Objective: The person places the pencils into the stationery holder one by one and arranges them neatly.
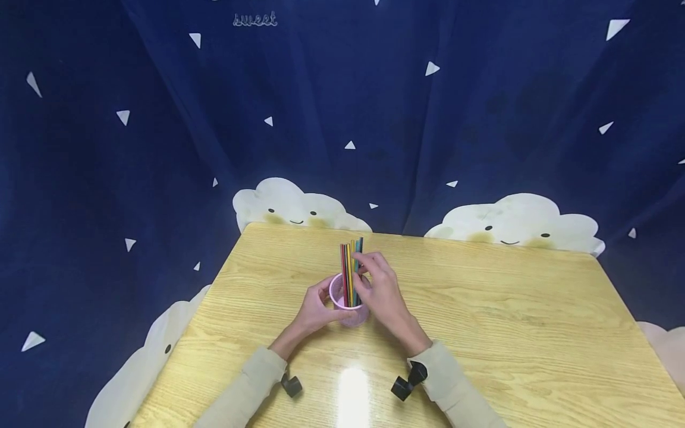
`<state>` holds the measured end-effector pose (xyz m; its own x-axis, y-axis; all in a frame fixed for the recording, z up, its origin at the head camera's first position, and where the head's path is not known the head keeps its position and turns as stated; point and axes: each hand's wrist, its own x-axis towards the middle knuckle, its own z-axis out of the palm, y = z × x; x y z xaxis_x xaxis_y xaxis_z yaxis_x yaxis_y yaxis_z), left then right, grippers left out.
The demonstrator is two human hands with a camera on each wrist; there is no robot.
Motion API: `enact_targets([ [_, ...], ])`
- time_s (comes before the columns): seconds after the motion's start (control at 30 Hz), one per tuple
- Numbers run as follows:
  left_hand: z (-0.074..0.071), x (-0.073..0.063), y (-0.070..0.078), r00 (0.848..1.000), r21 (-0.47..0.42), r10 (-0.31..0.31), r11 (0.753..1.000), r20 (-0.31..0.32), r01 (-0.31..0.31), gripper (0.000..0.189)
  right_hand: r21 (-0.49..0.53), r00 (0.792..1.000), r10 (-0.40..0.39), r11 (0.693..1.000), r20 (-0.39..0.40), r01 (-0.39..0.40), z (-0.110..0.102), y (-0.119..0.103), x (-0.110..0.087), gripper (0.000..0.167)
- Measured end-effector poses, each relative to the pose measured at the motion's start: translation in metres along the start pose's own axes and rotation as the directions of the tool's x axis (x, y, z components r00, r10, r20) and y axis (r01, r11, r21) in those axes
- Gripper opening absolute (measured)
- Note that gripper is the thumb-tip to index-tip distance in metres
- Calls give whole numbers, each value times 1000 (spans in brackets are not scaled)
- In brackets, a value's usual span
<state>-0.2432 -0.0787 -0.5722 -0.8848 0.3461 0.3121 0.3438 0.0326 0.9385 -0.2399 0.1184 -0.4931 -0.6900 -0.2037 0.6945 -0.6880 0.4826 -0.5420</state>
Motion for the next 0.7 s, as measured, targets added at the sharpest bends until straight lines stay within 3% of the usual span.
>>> enact_targets([
  [0.3,2,0,1,999,-26,-28,999,16,28,82,-86,984,165,984,73,-158,1,-4,0,40],
  [0.53,3,-1,1,1000,-9,-23,1000,10,23,83,-101,987,152,984,50,-146,-1,-7,-5,32],
  [0.7,3,0,-1,1000,5,-23,1000,-4,23,85,-102,994,103,989,-27,-105,-10,-6,-12,28],
])
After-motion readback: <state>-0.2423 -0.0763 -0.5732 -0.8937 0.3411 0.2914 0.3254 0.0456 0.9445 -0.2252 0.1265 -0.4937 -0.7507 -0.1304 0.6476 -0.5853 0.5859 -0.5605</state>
